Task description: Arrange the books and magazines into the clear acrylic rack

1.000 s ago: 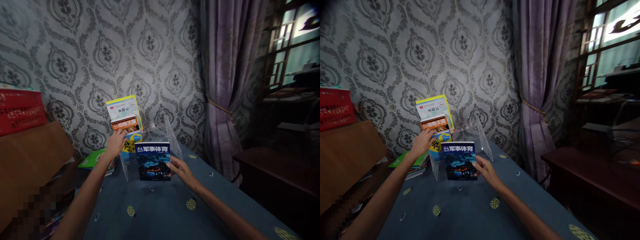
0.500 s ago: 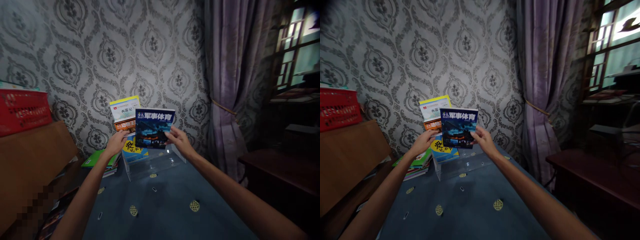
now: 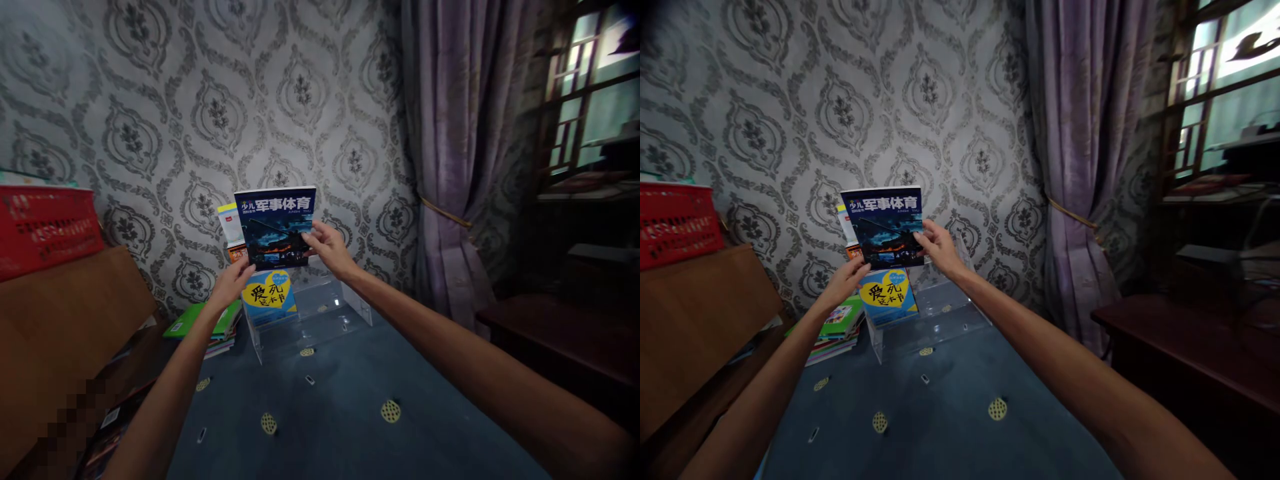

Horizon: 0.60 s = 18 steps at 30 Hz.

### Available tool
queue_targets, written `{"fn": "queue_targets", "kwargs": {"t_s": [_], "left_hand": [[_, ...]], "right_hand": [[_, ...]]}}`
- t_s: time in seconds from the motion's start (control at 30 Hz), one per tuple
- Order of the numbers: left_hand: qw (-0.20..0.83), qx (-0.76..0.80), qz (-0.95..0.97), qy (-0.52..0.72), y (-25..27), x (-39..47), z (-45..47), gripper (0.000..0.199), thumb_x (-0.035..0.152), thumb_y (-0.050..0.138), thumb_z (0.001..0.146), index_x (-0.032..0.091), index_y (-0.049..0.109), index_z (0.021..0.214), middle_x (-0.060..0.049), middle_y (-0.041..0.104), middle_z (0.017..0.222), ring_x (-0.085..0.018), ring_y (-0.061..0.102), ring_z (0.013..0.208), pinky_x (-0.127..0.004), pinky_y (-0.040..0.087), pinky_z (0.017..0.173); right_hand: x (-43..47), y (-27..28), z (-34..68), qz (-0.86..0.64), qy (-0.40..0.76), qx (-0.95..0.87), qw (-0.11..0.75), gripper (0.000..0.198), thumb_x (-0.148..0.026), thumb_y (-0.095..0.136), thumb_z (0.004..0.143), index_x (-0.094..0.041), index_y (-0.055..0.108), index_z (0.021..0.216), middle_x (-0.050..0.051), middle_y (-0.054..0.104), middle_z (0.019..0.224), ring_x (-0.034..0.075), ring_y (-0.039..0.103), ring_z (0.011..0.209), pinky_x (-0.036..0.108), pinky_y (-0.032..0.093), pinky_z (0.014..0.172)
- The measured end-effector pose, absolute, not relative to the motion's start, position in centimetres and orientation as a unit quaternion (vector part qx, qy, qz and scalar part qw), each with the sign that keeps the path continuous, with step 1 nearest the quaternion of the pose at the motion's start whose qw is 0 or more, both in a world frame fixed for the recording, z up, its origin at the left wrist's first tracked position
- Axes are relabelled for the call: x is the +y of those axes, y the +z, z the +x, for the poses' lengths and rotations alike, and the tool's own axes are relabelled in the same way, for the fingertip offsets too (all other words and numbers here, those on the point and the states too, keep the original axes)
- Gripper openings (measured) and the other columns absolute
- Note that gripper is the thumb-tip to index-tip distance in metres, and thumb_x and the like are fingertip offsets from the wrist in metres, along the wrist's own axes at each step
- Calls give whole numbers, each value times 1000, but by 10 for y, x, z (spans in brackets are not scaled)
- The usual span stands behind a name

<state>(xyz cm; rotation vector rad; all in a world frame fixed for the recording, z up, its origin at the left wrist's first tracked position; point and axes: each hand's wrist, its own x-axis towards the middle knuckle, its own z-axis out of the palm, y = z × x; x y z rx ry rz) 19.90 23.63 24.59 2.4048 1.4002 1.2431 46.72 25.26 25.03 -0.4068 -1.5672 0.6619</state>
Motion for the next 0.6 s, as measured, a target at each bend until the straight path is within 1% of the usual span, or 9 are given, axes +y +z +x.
{"fn": "queue_targets", "kwargs": {"t_s": [0.07,0.13,0.2,0.27,0.33,0.43,0.5,0.6], "left_hand": [[86,466,777,414,248,239,200,38,46,50,90,22,64,115,-6,70,101,-22,66,88,-26,55,56],[110,472,768,420,251,240,200,40,46,50,90,22,62,119,-7,68,103,-23,65,91,-24,54,51],[132,471,760,428,256,241,201,39,47,51,89,22,62,117,-7,67,97,-23,65,90,-22,53,49],[150,467,757,433,261,240,202,37,50,52,89,21,62,110,-6,66,89,-22,65,87,-22,51,48],[137,454,762,440,269,236,203,36,53,51,89,21,62,102,-5,65,85,-22,64,83,-22,50,49],[85,411,779,466,283,229,208,36,54,52,89,21,61,96,-4,63,81,-20,60,75,-24,50,51],[78,380,783,487,293,225,212,33,52,52,89,21,60,95,-2,60,79,-18,58,72,-25,51,53],[100,347,776,518,304,224,220,30,47,54,88,21,57,102,-1,60,81,-17,60,72,-26,55,60]], "right_hand": [[253,254,466,-174,289,-696,634,51,-63,68,80,-25,63,114,2,71,92,20,64,81,29,57,61],[253,259,466,-171,282,-710,622,52,-62,67,80,-24,63,115,2,71,91,20,64,81,28,56,60],[254,263,465,-169,272,-726,608,51,-62,65,82,-23,63,116,3,71,91,20,65,82,29,56,61],[254,265,466,-168,265,-737,598,51,-62,64,84,-23,63,116,3,71,91,20,65,81,29,56,62],[253,265,467,-168,263,-740,596,51,-62,64,84,-23,63,116,3,71,92,20,66,81,29,56,62],[251,265,470,-167,261,-738,600,52,-63,64,84,-23,62,118,4,72,97,21,66,84,29,57,62],[251,267,471,-163,257,-734,608,52,-62,63,84,-23,61,119,5,71,98,21,66,85,30,57,64],[254,274,472,-155,243,-730,620,52,-62,62,85,-24,60,120,4,70,96,21,65,84,31,57,66]]}}
